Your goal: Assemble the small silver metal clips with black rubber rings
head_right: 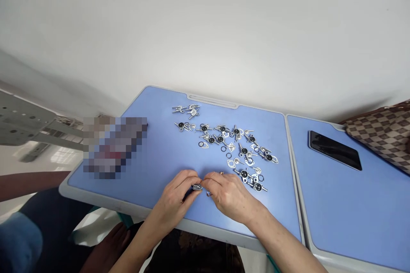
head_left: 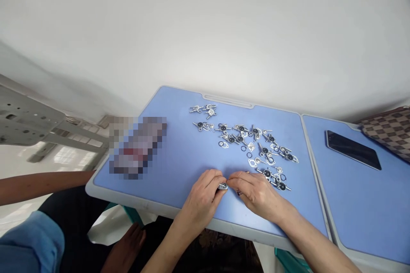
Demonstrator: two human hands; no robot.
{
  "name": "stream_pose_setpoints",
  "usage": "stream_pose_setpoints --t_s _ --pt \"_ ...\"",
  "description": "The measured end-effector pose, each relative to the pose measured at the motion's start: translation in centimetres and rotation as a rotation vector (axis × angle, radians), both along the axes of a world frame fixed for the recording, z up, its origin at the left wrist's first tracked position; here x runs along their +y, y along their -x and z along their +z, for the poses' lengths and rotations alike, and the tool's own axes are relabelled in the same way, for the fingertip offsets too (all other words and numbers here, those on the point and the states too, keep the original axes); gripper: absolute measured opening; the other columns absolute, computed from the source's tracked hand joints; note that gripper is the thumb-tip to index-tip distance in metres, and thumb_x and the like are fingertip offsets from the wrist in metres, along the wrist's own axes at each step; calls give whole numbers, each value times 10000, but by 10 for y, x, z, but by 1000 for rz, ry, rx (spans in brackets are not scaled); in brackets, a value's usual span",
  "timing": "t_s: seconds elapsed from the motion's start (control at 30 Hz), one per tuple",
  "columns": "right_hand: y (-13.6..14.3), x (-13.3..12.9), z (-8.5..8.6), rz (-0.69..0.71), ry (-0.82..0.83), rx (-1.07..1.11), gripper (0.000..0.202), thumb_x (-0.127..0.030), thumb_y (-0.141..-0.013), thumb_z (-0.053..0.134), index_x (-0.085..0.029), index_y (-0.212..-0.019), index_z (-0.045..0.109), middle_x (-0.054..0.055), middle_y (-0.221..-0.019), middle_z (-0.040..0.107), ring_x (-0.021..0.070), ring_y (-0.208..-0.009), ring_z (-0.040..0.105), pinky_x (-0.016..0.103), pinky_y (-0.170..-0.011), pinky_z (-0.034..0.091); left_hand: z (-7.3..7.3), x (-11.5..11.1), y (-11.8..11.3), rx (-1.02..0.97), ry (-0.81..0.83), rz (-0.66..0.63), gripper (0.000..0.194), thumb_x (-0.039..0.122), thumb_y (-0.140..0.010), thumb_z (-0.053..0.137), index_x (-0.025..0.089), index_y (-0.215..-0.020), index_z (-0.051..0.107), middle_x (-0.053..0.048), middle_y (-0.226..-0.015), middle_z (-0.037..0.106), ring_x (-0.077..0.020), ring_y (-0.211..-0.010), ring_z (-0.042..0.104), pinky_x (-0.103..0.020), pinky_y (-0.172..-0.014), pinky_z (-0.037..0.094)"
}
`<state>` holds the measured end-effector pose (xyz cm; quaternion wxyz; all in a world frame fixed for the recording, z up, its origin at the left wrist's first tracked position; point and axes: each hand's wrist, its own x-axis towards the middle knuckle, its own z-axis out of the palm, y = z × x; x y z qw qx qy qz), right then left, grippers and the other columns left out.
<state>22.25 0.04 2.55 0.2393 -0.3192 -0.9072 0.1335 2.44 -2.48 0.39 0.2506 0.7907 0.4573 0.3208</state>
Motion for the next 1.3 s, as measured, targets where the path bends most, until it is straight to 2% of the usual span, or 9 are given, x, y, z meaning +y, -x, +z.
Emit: stream_pose_setpoints --t_s 0.1,0.2,0.37,0.47,0.53,0.67,0.9,1.1,1.3 --pt "-1 1 1 -4 50 13 311 -11 -883 386 -170 -1041 602 69 -984 727 158 -810 693 260 -615 528 -1 0 0 -23 22 3 173 76 -911 530 198 -1025 576 -48 -1008 610 -179 -944 600 -307 -818 524" --pt "-1 0 2 -4 8 -28 286 -31 -914 380 -151 -1038 608 77 -973 721 157 -770 681 266 -604 518 -2 0 0 -37 33 8 172 78 -902 547 197 -1022 581 -45 -1015 606 -175 -950 598 -305 -830 521" --pt "4 -9 4 67 -307 -273 340 -49 -958 307 -73 -1029 639 152 -945 710 147 -524 555 305 -486 423 -2 -1 0 -63 67 -6 190 62 -914 513 195 -1039 565 -43 -1034 594 -170 -970 581 -311 -854 511" --pt "6 -14 5 92 -447 -357 363 -20 -934 292 -33 -1052 636 196 -963 701 152 -498 526 317 -469 398 -2 -1 0 -62 98 -14 195 53 -918 501 200 -1032 559 -39 -1035 591 -171 -971 575 -315 -859 505" --pt "7 -16 5 73 -405 -358 360 -21 -935 291 -46 -1036 636 175 -946 698 154 -505 531 317 -476 407 -2 -1 0 -62 104 -9 197 51 -916 506 202 -1031 557 -39 -1040 590 -174 -975 574 -320 -862 501" --pt "8 -16 2 -2 -212 -247 310 -17 -933 323 -107 -1009 610 101 -894 671 146 -535 547 295 -479 408 -1 -2 0 -65 105 -8 188 66 -919 518 206 -1041 553 -43 -1045 585 -181 -981 572 -327 -862 500" --pt "5 -9 -2 -54 22 -46 280 0 -889 391 -171 -996 586 59 -952 686 152 -676 648 269 -543 452 -1 -3 0 -3 87 -7 170 91 -924 528 202 -1053 536 -57 -1077 575 -198 -1016 554 -347 -891 487" --pt "2 -4 -1 -76 225 -43 220 -34 -883 502 -195 -1022 559 27 -961 689 168 -779 668 281 -648 479 -2 -2 0 -23 56 -15 144 100 -931 529 200 -1034 537 -48 -1057 577 -186 -1001 555 -328 -877 482" --pt "2 -3 6 -178 288 -157 159 -142 -886 624 -194 -1024 566 6 -905 675 166 -699 641 275 -576 406 0 -1 -1 -31 61 -11 144 104 -931 530 202 -1031 560 -43 -1052 587 -181 -996 563 -323 -877 479"
